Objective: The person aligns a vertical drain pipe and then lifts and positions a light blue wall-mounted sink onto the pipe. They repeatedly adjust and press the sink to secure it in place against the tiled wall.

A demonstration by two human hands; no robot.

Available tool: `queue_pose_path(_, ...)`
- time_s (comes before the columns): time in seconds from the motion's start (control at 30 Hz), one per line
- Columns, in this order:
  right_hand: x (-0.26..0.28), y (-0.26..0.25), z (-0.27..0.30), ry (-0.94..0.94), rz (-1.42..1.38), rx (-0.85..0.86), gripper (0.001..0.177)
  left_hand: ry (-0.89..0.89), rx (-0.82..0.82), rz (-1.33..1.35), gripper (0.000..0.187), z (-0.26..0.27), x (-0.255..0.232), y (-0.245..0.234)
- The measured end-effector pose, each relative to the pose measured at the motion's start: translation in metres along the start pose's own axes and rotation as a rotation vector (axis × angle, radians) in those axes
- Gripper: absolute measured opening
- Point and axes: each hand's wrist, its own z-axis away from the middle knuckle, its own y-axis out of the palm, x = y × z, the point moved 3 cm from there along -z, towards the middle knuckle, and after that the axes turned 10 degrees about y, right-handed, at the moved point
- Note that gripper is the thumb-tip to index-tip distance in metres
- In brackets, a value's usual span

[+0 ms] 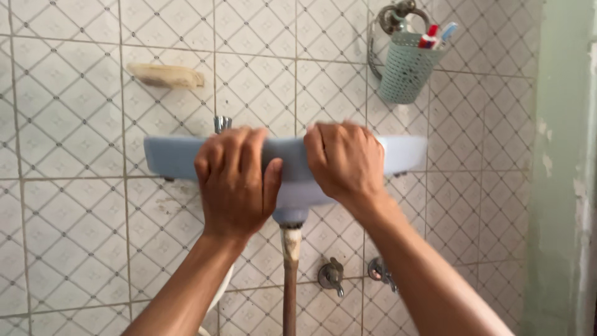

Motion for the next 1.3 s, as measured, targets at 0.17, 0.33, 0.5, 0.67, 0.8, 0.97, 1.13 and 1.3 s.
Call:
queue_pose_path(0.17,-0.023,0.01,-0.058,0.063,0.07,0.876,0.033,-0.346,0.774,0.327,0.056,-0.074,0.024,0.015)
queue_pose_path(0.33,-0.041,0.01,-0.064,0.22,0.081,1.219,0.044,-0.321,1.581,0.463,0.067,-0.102,0.038,0.038)
queue_pose_path(0.5,-0.048,0.012,-0.062,0.503,0.179,1.482,0.059,-0.463,1.864,0.598,0.066,-0.087,0.073,0.047)
queue_pose_path(0.67,-0.025,0.014,-0.07,0.457,0.155,1.613,0.068,-0.312,1.906,0.781,0.062,-0.086,0.035,0.068)
queue_pose_path(0.8,-0.026,0.004,-0.072,0.556,0.139,1.691,0.066,-0.401,2.093,0.667,0.059,-0.086,0.05,0.06)
queue_pose_path(0.97,-0.048,0.001,-0.071,0.673,0.264,1.791,0.065,-0.425,2.152,0.452,0.059,-0.081,0.104,0.04)
queue_pose_path(1.13,-0.044,0.013,-0.061,0.385,0.222,1.656,0.064,-0.403,2.111,0.471,0.057,-0.082,0.084,0.047)
queue_pose_path(1.3,-0.014,0.017,-0.063,0.295,0.082,1.666,0.062,-0.413,1.996,0.68,0.059,-0.103,0.053,0.047)
